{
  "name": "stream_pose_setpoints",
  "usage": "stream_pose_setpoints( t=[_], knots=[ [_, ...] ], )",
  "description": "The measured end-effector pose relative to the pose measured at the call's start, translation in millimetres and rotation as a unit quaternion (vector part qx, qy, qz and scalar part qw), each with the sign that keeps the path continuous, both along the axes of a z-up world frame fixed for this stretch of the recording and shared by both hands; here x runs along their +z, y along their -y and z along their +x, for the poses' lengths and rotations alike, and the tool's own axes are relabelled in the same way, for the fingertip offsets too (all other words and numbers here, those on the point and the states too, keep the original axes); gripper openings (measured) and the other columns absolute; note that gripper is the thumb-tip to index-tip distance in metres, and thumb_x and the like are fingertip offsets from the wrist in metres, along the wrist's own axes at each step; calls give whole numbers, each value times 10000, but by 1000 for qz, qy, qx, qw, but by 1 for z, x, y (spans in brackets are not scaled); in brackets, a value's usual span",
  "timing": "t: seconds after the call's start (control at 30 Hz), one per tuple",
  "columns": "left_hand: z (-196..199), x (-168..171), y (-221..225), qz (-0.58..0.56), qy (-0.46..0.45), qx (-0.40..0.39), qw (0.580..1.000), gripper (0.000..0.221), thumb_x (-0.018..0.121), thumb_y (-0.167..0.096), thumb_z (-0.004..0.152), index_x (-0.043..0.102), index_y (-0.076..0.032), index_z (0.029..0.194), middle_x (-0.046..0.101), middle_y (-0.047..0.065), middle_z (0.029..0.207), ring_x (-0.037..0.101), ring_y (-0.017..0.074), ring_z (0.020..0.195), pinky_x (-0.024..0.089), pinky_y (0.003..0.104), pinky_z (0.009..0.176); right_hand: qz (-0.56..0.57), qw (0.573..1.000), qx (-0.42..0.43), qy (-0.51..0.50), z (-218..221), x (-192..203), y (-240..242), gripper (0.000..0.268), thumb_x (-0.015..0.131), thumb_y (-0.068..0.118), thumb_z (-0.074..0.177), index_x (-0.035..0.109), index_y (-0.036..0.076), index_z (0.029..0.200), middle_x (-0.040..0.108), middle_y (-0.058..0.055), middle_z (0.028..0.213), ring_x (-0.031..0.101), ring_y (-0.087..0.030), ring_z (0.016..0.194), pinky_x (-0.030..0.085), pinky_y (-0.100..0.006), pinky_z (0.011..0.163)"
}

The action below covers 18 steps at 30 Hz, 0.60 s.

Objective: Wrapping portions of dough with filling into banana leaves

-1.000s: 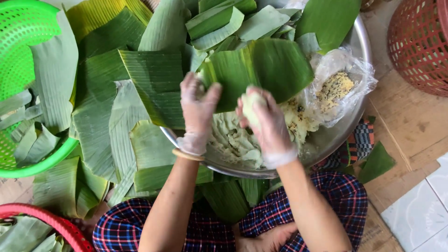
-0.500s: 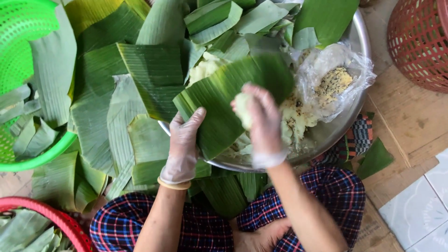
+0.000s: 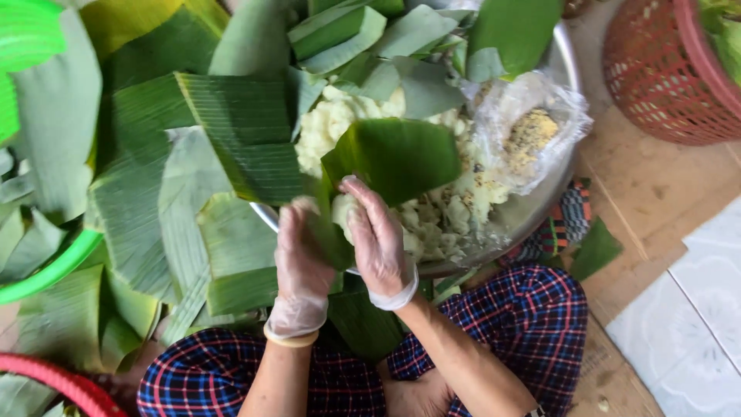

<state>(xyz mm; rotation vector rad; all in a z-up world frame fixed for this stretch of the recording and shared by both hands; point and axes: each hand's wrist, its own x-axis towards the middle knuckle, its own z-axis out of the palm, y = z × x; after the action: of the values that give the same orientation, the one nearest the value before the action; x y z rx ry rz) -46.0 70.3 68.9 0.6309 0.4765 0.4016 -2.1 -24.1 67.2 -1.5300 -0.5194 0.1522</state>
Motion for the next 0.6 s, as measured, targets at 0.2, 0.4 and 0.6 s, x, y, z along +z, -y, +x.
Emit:
stream_pose_setpoints(
  t=[0.2, 0.4, 0.6],
  knots=[
    [34, 25, 40, -88, -224, 48, 969, 416, 339, -237, 1090, 597, 40, 1263, 687, 129, 1118, 664, 244, 1100, 468, 356, 1091, -174, 966, 0, 191, 20, -10, 10, 392, 484, 156, 1040, 541, 49, 1413, 619, -151, 1391, 468, -321, 1419, 285, -550, 1178],
    [43, -44, 35, -53, -280, 45, 958, 550, 575, -454, 974, 607, -68, 1366, 646, 143, 1290, 619, 220, 1148, 491, 399, 1071, -313, 926, 88, 191, 36, -28, 50, 484, 469, 280, 1075, 453, 126, 1534, 414, -72, 1603, 227, -337, 1524, 142, -682, 1148],
    [45, -50, 41, -29, -305, 12, 952, 621, 541, -544, 980, 633, -27, 1312, 661, 150, 1245, 655, 262, 1131, 551, 391, 989, -565, 747, 115, 332, 8, -19, 52, 795, 568, 59, 772, 387, 116, 1544, 229, -43, 1686, 224, -365, 1514, 221, -694, 1139]
  ],
)
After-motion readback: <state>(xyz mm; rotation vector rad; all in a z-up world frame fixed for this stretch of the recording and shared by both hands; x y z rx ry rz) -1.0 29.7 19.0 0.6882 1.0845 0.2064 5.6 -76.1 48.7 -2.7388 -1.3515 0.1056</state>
